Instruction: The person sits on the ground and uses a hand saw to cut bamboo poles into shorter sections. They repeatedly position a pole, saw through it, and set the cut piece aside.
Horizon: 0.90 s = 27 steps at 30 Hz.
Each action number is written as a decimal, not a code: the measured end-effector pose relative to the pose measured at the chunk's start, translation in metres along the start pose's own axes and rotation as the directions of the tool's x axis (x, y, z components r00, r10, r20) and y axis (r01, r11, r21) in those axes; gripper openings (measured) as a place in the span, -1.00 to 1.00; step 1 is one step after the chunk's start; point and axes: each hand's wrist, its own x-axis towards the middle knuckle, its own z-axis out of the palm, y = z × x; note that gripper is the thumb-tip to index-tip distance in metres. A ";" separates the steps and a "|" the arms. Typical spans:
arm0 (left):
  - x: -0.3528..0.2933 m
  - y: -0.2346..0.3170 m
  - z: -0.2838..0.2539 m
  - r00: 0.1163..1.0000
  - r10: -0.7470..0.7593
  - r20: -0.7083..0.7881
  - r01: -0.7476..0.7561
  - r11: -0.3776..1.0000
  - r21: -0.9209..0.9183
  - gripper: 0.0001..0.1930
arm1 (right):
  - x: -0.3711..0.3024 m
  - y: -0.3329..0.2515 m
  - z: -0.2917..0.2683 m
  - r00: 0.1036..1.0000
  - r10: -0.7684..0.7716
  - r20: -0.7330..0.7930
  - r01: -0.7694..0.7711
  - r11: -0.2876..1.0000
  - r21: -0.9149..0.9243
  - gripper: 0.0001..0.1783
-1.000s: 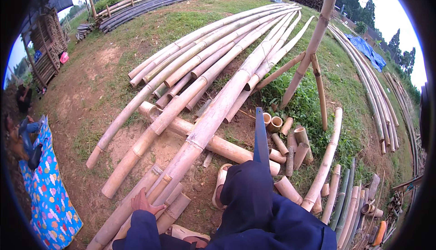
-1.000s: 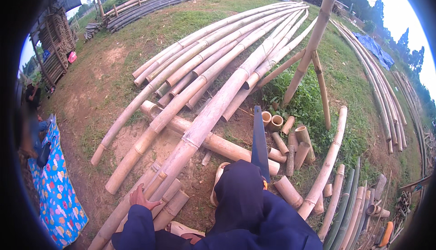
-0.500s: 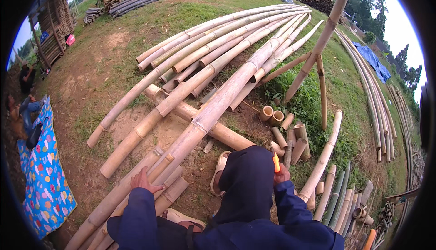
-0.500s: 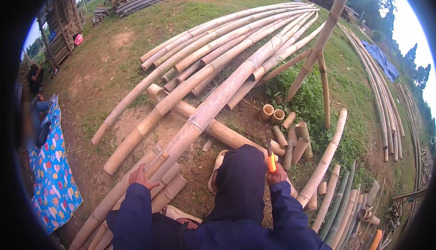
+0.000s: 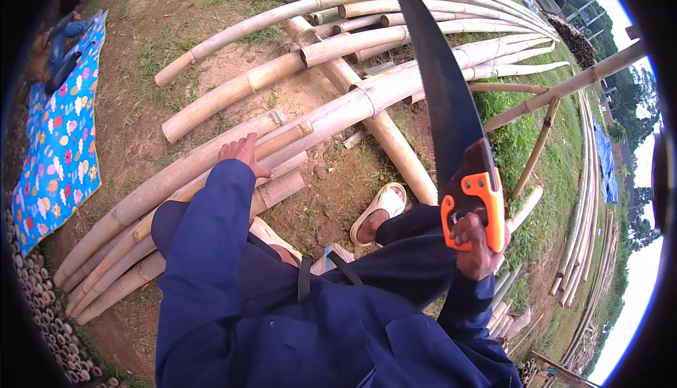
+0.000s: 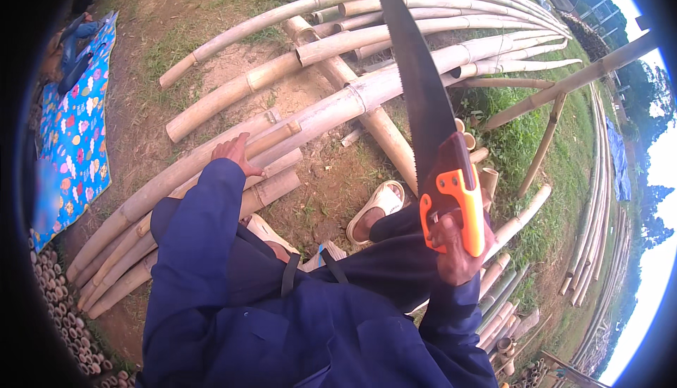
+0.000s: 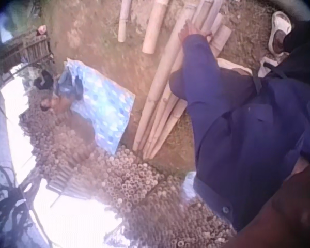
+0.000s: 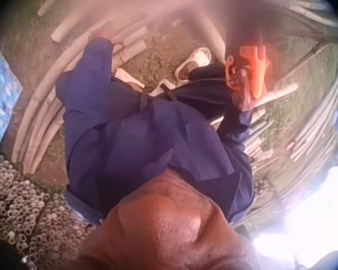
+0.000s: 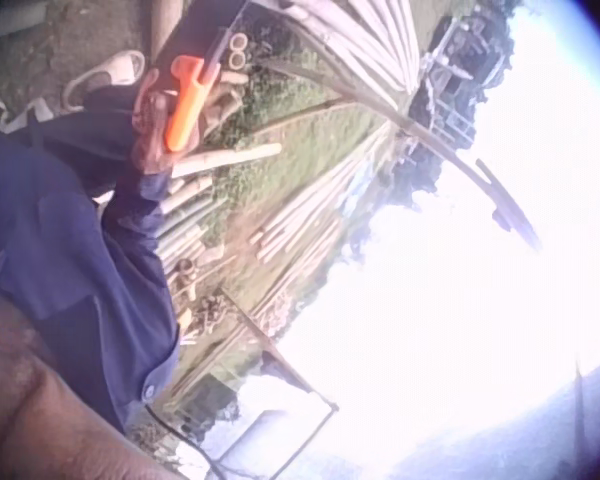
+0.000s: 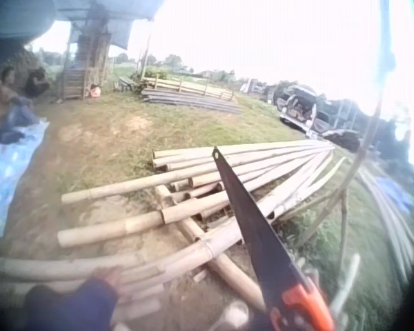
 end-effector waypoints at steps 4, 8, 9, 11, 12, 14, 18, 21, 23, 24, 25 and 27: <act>-0.006 -0.002 -0.003 1.000 -0.018 0.002 0.018 0.999 -0.030 0.10 | -0.009 0.046 0.066 0.940 0.275 0.200 -0.268 0.961 -0.060 -0.75; -0.015 -0.002 -0.005 0.999 -0.048 0.018 0.050 0.996 -0.068 0.07 | -0.008 0.073 0.083 0.874 0.298 0.383 -0.276 0.954 -0.112 -0.71; -0.015 -0.002 -0.004 0.999 -0.043 0.020 0.044 0.997 -0.068 0.06 | -0.006 0.080 0.083 0.880 0.243 0.408 -0.195 0.968 -0.157 -0.74; -0.016 -0.004 -0.001 0.999 -0.029 0.026 0.031 0.997 -0.069 0.05 | -0.008 0.092 0.087 0.886 0.182 0.426 -0.091 0.970 -0.224 -0.79; -0.015 -0.004 -0.001 0.999 -0.030 0.019 0.031 0.997 -0.073 0.04 | -0.004 0.094 0.089 0.883 0.121 0.453 0.009 0.962 -0.274 -0.79; -0.013 -0.001 0.003 1.000 -0.026 0.010 0.026 0.997 -0.079 0.04 | -0.006 0.102 0.088 0.886 0.129 0.445 0.001 0.960 -0.281 -0.78; -0.009 0.004 -0.005 0.996 -0.077 0.039 0.079 0.996 -0.050 0.00 | -0.008 0.116 0.083 0.863 0.157 0.480 -0.034 0.967 -0.254 -0.76; -0.009 0.009 -0.008 0.995 -0.091 0.038 0.092 0.995 -0.024 -0.03 | 0.001 0.114 0.090 0.831 0.159 0.533 -0.020 0.966 -0.257 -0.77; -0.004 0.007 -0.012 0.989 -0.122 0.078 0.122 0.992 -0.007 -0.02 | 0.010 0.108 0.098 0.800 0.218 0.559 -0.061 0.956 -0.285 -0.79; -0.003 0.007 -0.014 0.985 -0.137 0.105 0.137 0.991 0.002 -0.02 | 0.009 0.105 0.099 0.782 0.254 0.570 -0.087 0.949 -0.303 -0.80; -0.004 0.005 -0.011 0.988 -0.128 0.084 0.129 0.992 0.000 -0.02 | 0.000 0.114 0.092 0.787 0.265 0.557 -0.091 0.943 -0.321 -0.82; -0.007 -0.002 -0.002 0.992 -0.118 0.039 0.119 0.993 -0.005 -0.02 | -0.020 0.099 0.076 0.801 0.266 0.537 -0.110 0.946 -0.305 -0.79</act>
